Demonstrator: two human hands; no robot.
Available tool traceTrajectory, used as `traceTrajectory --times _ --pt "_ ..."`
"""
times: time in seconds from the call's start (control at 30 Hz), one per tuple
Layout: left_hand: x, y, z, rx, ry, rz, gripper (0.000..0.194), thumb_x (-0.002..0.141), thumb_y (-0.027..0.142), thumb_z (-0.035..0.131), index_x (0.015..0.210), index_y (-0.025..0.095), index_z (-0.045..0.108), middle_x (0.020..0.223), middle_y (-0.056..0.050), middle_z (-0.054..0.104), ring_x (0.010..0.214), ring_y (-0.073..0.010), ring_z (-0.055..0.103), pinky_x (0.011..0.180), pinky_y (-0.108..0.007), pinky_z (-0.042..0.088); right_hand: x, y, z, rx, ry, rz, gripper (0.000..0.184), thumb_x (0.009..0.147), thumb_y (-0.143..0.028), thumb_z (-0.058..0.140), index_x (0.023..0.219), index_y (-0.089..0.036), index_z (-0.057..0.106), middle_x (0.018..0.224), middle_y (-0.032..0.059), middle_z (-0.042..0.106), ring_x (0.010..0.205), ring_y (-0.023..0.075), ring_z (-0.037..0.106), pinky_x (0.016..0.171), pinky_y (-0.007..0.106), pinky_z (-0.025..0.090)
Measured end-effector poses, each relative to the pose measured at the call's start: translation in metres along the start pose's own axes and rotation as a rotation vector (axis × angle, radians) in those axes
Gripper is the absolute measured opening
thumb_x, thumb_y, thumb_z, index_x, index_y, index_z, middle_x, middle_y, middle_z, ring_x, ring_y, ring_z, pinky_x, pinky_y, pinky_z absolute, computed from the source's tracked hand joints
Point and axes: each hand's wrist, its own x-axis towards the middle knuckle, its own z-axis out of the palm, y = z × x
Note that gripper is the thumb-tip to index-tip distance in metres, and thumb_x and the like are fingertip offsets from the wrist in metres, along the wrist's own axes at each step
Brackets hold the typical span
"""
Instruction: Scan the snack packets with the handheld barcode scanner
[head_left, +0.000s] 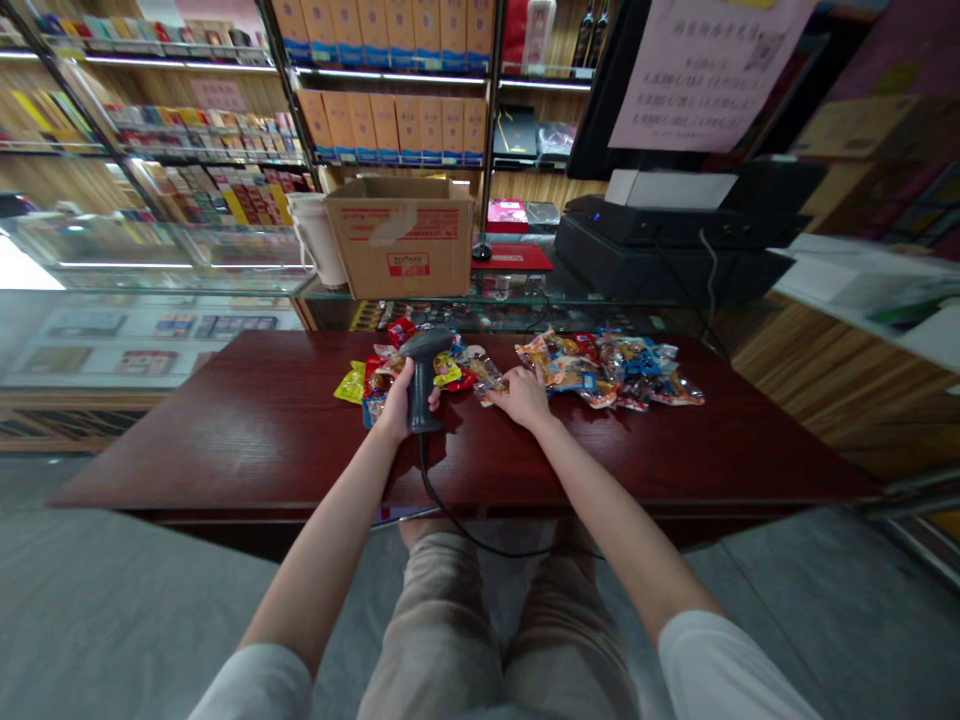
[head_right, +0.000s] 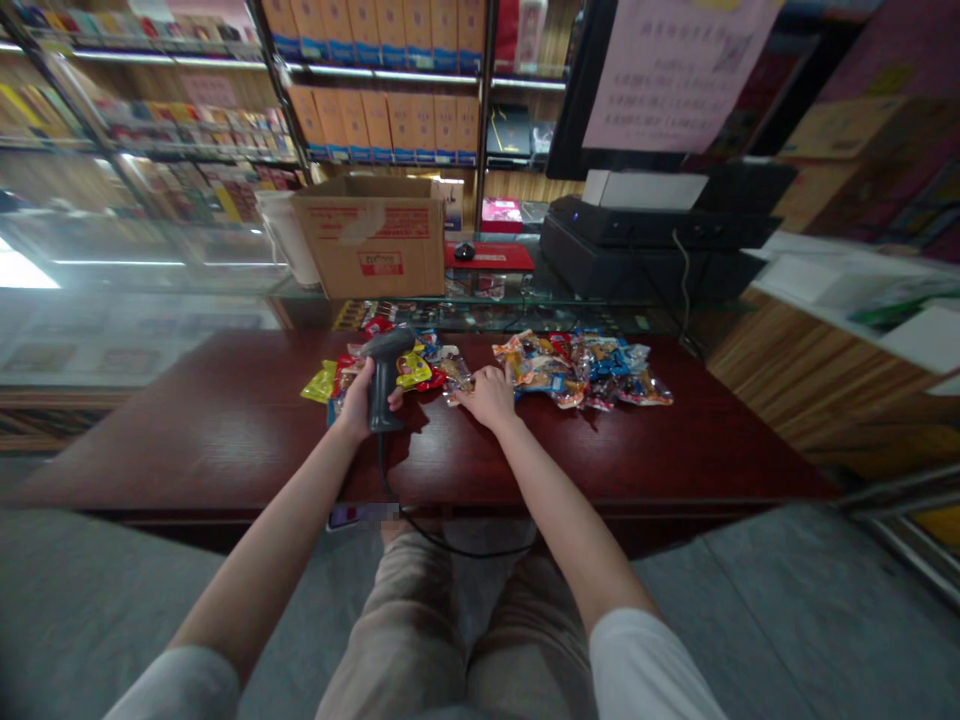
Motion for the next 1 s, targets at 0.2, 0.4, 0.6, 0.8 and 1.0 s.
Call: traceTrajectory --times 0.2,0.4,0.6,0.8,1.0 --pt "0.000 -0.002 0.001 -0.004 0.007 -0.018 0.052 0.092 0.065 0.055 0.096 0.014 0.064 0.050 0.003 0.049 0.039 -0.0121 0.049 0.037 -0.022 0.035 0.002 0.015 -0.015 0.044 0.051 0.127 0.023 0.074 -0.028 0.070 0.078 -0.026 0.048 0.083 0.0047 0.062 0.088 0.0272 0.062 0.097 0.050 0.047" --pt "-0.001 -0.003 0.000 0.013 0.005 -0.024 0.052 0.092 0.065 0.055 0.098 0.014 0.063 0.052 0.003 0.051 0.041 -0.0129 0.051 0.039 -0.022 0.037 0.009 0.026 -0.026 0.214 0.137 0.253 0.025 0.074 -0.031 0.063 0.080 -0.027 0.039 0.075 0.0000 0.055 0.072 0.0215 0.054 0.071 0.034 0.043" --pt "0.000 -0.004 -0.001 0.061 -0.039 -0.012 0.054 0.093 0.067 0.051 0.095 0.014 0.062 0.049 0.003 0.048 0.040 -0.0131 0.049 0.039 -0.022 0.036 0.008 0.026 -0.026 0.346 0.122 0.152 0.026 0.071 -0.036 0.064 0.080 -0.026 0.042 0.077 -0.0010 0.054 0.073 0.0197 0.051 0.073 0.033 0.042" --pt "0.001 -0.007 -0.001 0.131 -0.081 0.005 0.059 0.091 0.069 0.052 0.100 0.012 0.063 0.048 0.003 0.049 0.039 -0.0126 0.048 0.039 -0.021 0.035 0.006 0.026 -0.024 0.392 0.107 0.091 0.026 0.073 -0.037 0.065 0.081 -0.026 0.043 0.082 0.0007 0.055 0.083 0.0223 0.055 0.078 0.034 0.045" --pt "0.004 -0.011 -0.004 0.124 -0.093 0.033 0.057 0.090 0.069 0.055 0.098 0.013 0.061 0.048 0.004 0.048 0.038 -0.0120 0.047 0.038 -0.021 0.035 0.004 0.026 -0.021 0.366 0.081 0.066 0.023 0.073 -0.034 0.066 0.080 -0.026 0.045 0.085 0.0018 0.055 0.088 0.0244 0.056 0.082 0.037 0.046"
